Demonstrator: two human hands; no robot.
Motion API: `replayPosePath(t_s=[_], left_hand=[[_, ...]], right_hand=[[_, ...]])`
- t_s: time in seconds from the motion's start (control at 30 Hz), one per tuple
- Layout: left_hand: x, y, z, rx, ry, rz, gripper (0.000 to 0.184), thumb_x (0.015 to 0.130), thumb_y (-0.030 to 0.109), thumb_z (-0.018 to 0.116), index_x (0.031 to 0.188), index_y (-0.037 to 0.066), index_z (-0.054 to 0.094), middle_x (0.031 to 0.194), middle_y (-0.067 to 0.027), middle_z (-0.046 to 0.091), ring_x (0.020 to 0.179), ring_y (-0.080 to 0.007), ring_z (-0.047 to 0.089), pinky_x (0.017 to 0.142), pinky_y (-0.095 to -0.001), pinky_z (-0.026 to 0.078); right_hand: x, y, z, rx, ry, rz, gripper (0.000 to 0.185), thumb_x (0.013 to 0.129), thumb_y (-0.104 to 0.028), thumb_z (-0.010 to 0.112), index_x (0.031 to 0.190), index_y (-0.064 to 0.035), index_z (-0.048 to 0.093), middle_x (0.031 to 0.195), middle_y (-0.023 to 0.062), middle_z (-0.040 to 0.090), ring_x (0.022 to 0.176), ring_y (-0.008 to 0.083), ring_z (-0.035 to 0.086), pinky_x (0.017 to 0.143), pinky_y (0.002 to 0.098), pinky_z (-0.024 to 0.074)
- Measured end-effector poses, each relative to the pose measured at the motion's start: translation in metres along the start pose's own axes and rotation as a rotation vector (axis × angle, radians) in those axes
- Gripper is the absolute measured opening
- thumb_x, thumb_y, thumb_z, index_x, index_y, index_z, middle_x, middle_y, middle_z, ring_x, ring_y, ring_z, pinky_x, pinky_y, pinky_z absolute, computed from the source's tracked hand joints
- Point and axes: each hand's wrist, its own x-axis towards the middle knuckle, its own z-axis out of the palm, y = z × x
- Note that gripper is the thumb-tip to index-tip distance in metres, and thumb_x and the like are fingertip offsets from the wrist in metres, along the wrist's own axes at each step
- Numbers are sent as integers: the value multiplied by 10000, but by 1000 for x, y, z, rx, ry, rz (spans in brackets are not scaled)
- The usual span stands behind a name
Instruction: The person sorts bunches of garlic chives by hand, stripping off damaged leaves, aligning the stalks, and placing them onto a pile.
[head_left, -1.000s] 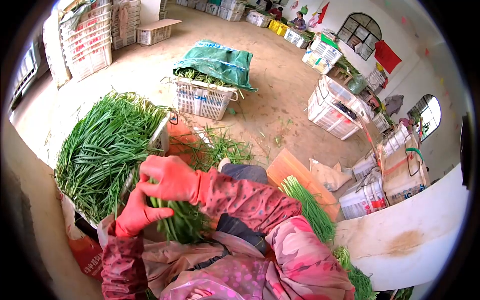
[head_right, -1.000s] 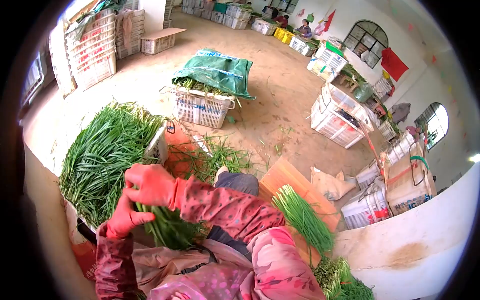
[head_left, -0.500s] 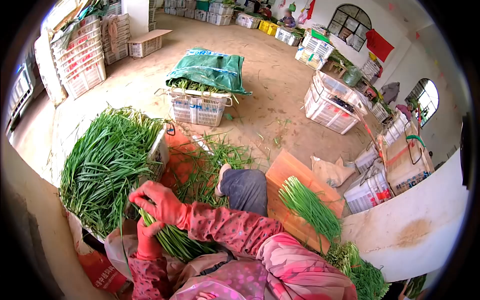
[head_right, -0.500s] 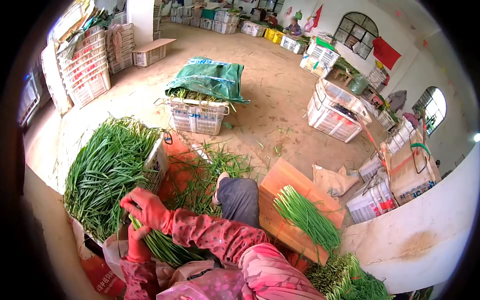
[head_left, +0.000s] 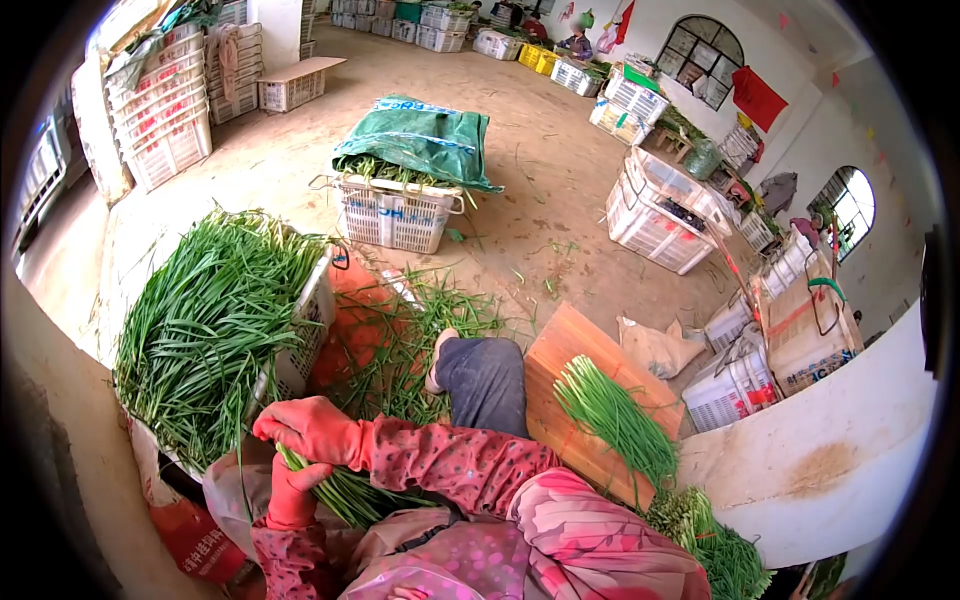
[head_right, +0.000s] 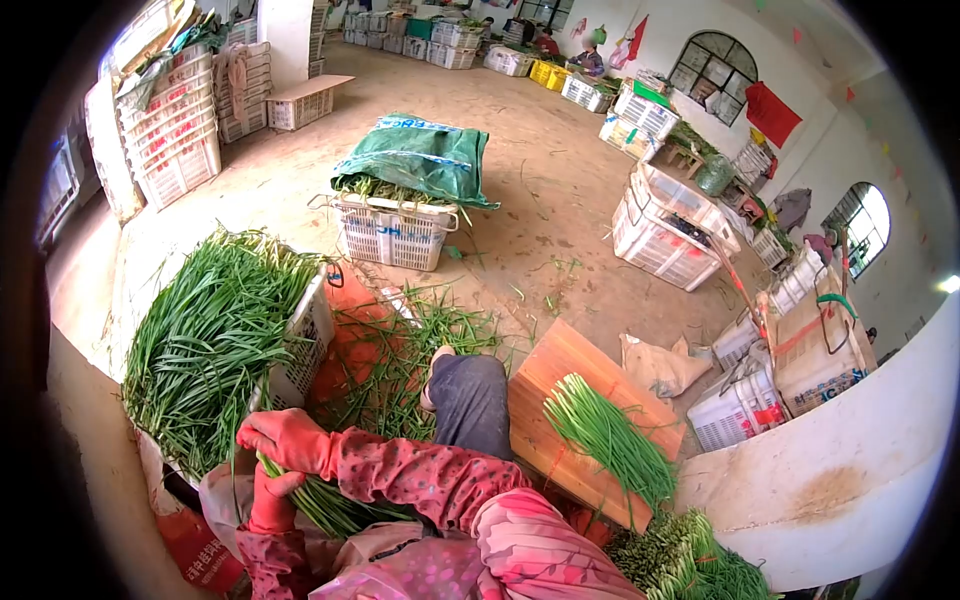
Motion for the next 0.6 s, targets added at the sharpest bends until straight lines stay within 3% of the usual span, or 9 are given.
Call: replayPosePath(t_s=[0.23,0.3,0.33,0.43,0.47,0.53,0.57,0.6], left_hand=[[11,-14,-9,74,99,87,490,646,86,712,1112,45,565,989,-4,602,867,-141,591,756,-278,486],[12,-10,-3,147,174,122,481,661,90,716,1116,46,565,998,-6,600,869,-138,588,754,-273,488],[11,7,12,140,210,161,474,676,93,715,1122,43,563,1008,-7,597,872,-137,587,754,-271,489],[23,29,19,112,239,253,483,736,130,668,1178,13,513,997,-42,598,871,-155,594,756,-283,492],[24,46,24,71,226,278,474,758,129,642,1190,0,499,995,-56,602,877,-164,596,762,-288,493],[26,79,42,60,202,350,442,783,133,605,1183,-19,496,1000,-91,613,875,-189,605,781,-310,499],[24,87,45,23,164,382,432,793,129,588,1185,-27,493,1019,-120,612,885,-211,607,818,-328,498],[22,94,49,40,142,382,447,785,135,603,1191,-19,495,1099,-145,606,933,-230,603,864,-350,487]], right_hand=[[12,-6,-12,16,-242,40,219,920,-263,564,1016,-73,613,899,106,666,855,288,654,750,362,514],[15,6,-9,289,-195,69,440,905,-399,591,1172,-50,560,1034,118,643,997,251,620,867,349,483],[19,13,-10,421,-228,138,742,834,-545,626,1327,-25,433,1206,149,556,1154,232,518,978,354,412],[31,1,-31,639,-284,115,955,784,-570,664,1445,-29,238,1389,152,405,1310,220,359,1083,369,284],[27,-6,-38,704,-319,176,1005,765,-565,686,1455,-24,196,1408,143,385,1322,217,340,1089,364,279],[25,-7,-41,628,-277,78,953,768,-598,662,1423,-15,289,1323,133,466,1222,191,444,997,337,382],[24,-7,-45,626,-271,75,953,768,-598,662,1423,-15,289,1323,133,466,1222,191,444,997,337,382],[24,-6,-51,699,-382,176,873,787,-600,641,1370,-9,369,1235,115,522,1132,172,494,936,321,411]])
